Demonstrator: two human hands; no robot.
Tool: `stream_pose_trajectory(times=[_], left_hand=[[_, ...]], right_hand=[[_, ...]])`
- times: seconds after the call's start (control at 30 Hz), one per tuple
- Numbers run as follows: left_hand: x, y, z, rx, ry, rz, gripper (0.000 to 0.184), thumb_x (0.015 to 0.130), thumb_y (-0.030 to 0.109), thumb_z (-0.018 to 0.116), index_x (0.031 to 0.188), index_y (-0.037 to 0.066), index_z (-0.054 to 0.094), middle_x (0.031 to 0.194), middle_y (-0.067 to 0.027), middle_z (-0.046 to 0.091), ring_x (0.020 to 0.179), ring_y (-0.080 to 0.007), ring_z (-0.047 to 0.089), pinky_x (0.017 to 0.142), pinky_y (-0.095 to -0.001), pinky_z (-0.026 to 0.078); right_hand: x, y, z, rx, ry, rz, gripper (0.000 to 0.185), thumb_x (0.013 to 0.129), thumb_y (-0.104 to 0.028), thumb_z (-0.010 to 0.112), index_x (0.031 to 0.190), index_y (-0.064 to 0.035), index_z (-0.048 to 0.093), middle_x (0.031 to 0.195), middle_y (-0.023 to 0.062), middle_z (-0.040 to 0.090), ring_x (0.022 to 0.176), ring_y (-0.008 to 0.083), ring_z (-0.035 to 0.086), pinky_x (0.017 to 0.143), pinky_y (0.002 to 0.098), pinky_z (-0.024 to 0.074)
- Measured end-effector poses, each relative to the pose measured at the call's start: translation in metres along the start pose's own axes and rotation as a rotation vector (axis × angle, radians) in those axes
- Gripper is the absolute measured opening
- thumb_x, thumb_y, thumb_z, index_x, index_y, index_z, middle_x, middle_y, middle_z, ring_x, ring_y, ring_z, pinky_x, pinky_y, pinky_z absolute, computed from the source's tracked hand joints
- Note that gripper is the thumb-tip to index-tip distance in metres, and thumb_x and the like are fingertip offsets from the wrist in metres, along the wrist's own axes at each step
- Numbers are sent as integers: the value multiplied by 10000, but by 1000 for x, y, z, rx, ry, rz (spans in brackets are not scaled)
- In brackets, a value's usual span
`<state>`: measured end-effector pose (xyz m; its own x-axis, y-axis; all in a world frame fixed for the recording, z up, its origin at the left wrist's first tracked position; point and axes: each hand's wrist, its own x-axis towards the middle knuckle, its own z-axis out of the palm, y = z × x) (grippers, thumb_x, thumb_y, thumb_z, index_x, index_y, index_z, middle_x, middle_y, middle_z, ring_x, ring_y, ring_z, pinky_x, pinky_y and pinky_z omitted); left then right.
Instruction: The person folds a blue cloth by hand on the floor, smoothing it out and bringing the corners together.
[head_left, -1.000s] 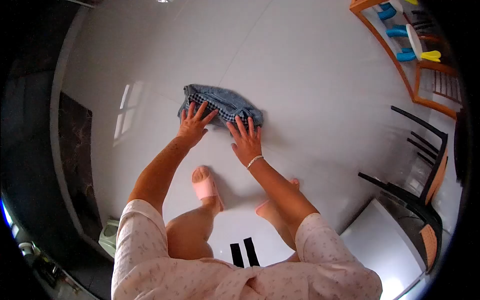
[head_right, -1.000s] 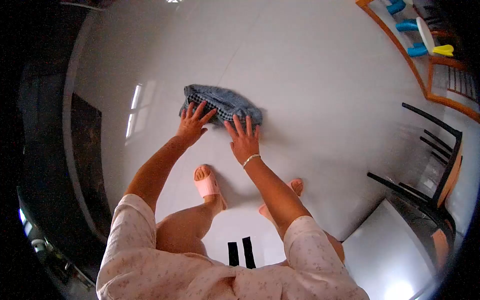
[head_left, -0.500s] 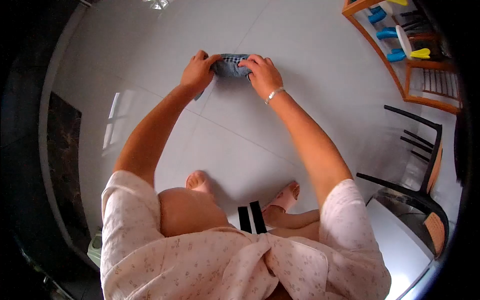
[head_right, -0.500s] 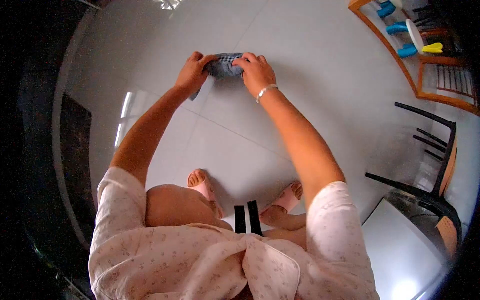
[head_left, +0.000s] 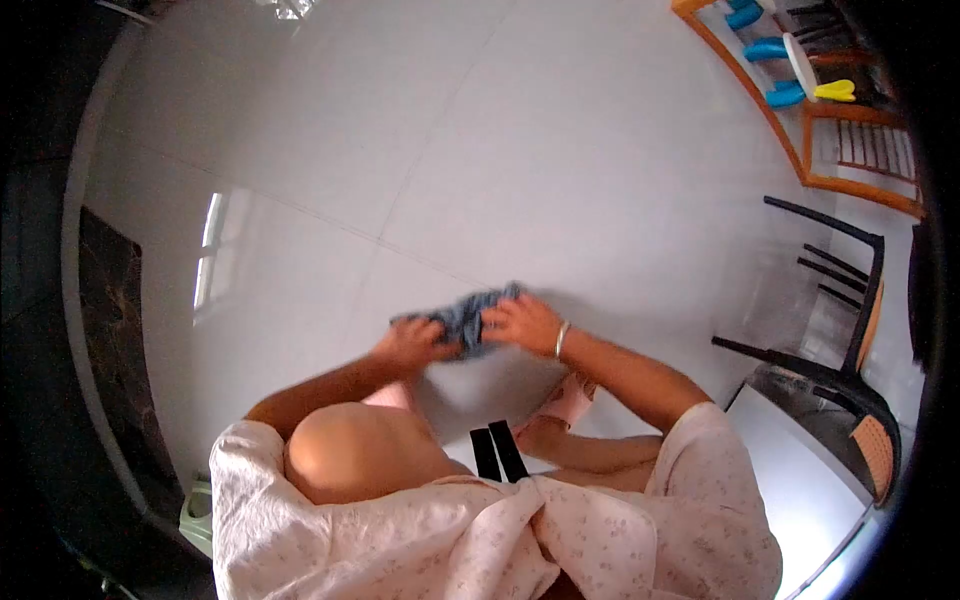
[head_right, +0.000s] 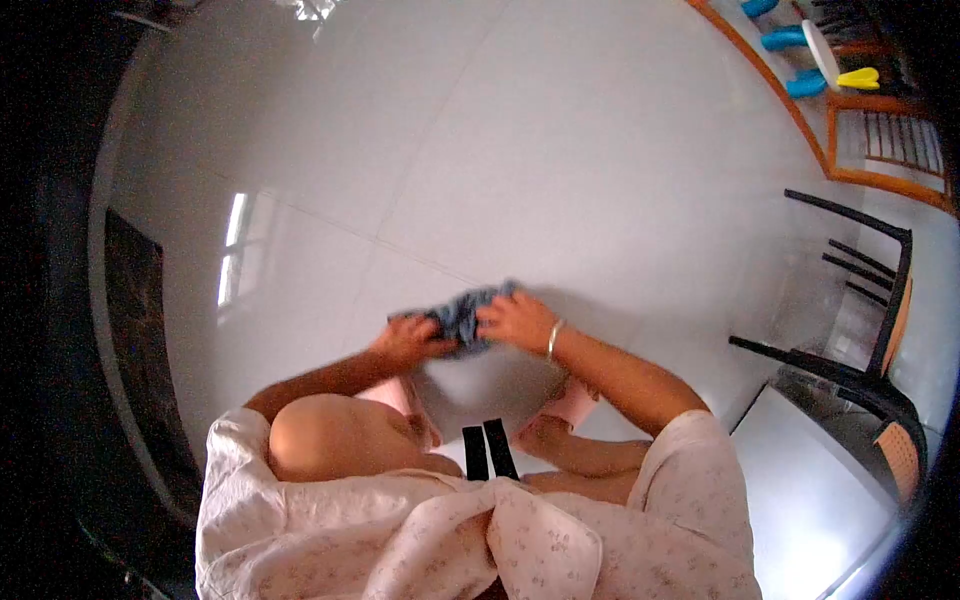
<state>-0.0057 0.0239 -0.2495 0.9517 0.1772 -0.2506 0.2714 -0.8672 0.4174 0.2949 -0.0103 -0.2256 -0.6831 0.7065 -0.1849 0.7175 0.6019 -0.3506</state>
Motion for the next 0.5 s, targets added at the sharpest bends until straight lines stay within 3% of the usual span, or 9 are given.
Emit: stream_pose_trajectory(times=[0.03, 0.1, 0.13, 0.17, 0.2, 0.27, 0.4, 0.47, 0.5], left_hand=[[15, -21, -15, -154, -24, -191, 477, 864, 216, 607, 1315, 362, 547, 1150, -63, 498, 1073, -271, 537, 884, -455, 481], [46, -63, -45, -469, 23, -589, 475, 845, 229, 652, 1294, 356, 562, 1155, -79, 504, 1071, -270, 542, 843, -456, 500], [63, -94, -105, 82, 25, -383, 455, 861, 244, 653, 1291, 363, 566, 1193, -90, 506, 1141, -279, 529, 885, -461, 491], [77, -114, -125, 107, -7, -422, 460, 862, 234, 652, 1290, 377, 563, 1224, -87, 501, 1187, -278, 514, 917, -463, 481], [75, -127, -106, 174, 150, -372, 481, 857, 192, 653, 1288, 383, 561, 1245, -83, 492, 1206, -286, 507, 955, -470, 469], [112, -144, -176, 20, 99, -558, 452, 866, 107, 624, 1249, 347, 597, 1255, -88, 487, 1196, -295, 515, 929, -429, 513], [122, -130, -201, -41, 358, -563, 381, 857, 112, 628, 1197, 283, 640, 1149, -105, 531, 1066, -298, 576, 859, -411, 537], [127, -94, -198, -152, 402, -400, 338, 870, 120, 603, 1169, 266, 657, 1058, -109, 557, 988, -308, 597, 822, -413, 536], [134, -70, -165, -190, 415, -150, 320, 882, 133, 582, 1163, 267, 658, 1009, -107, 568, 947, -310, 606, 791, -420, 530]], right_hand=[[10, 11, -5, 32, 3, 90, 282, 845, -145, 566, 1076, -286, 647, 1243, -24, 546, 1091, 206, 527, 845, 391, 482], [31, 28, 5, 79, 236, 201, 368, 814, -23, 568, 1064, -279, 655, 1221, -30, 551, 1092, 227, 532, 884, 411, 485], [57, 49, -22, 71, 207, 316, 371, 814, -2, 561, 1056, -266, 655, 1208, -21, 555, 1089, 233, 534, 895, 407, 489], [86, 71, -59, 61, 179, 429, 374, 814, 20, 554, 1049, -254, 655, 1195, -13, 559, 1086, 239, 536, 907, 402, 492], [107, 88, -77, 45, 171, 476, 392, 812, 22, 559, 1052, -271, 659, 1179, -14, 566, 1082, 240, 537, 892, 396, 499], [123, 101, -89, 0, 175, 536, 396, 806, 23, 569, 1055, -270, 664, 1155, -13, 572, 1079, 240, 539, 877, 386, 505], [92, 101, -142, -33, 334, 509, 383, 783, 34, 592, 1060, -220, 666, 1156, -5, 567, 1070, 242, 538, 875, 381, 500], [20, 93, -131, -20, 339, 485, 385, 766, 56, 598, 1050, -192, 673, 1172, 10, 563, 1060, 246, 538, 890, 378, 496], [-26, 82, -117, -6, 290, 510, 387, 755, 79, 593, 1041, -168, 679, 1188, 20, 559, 1056, 245, 538, 904, 374, 492]])
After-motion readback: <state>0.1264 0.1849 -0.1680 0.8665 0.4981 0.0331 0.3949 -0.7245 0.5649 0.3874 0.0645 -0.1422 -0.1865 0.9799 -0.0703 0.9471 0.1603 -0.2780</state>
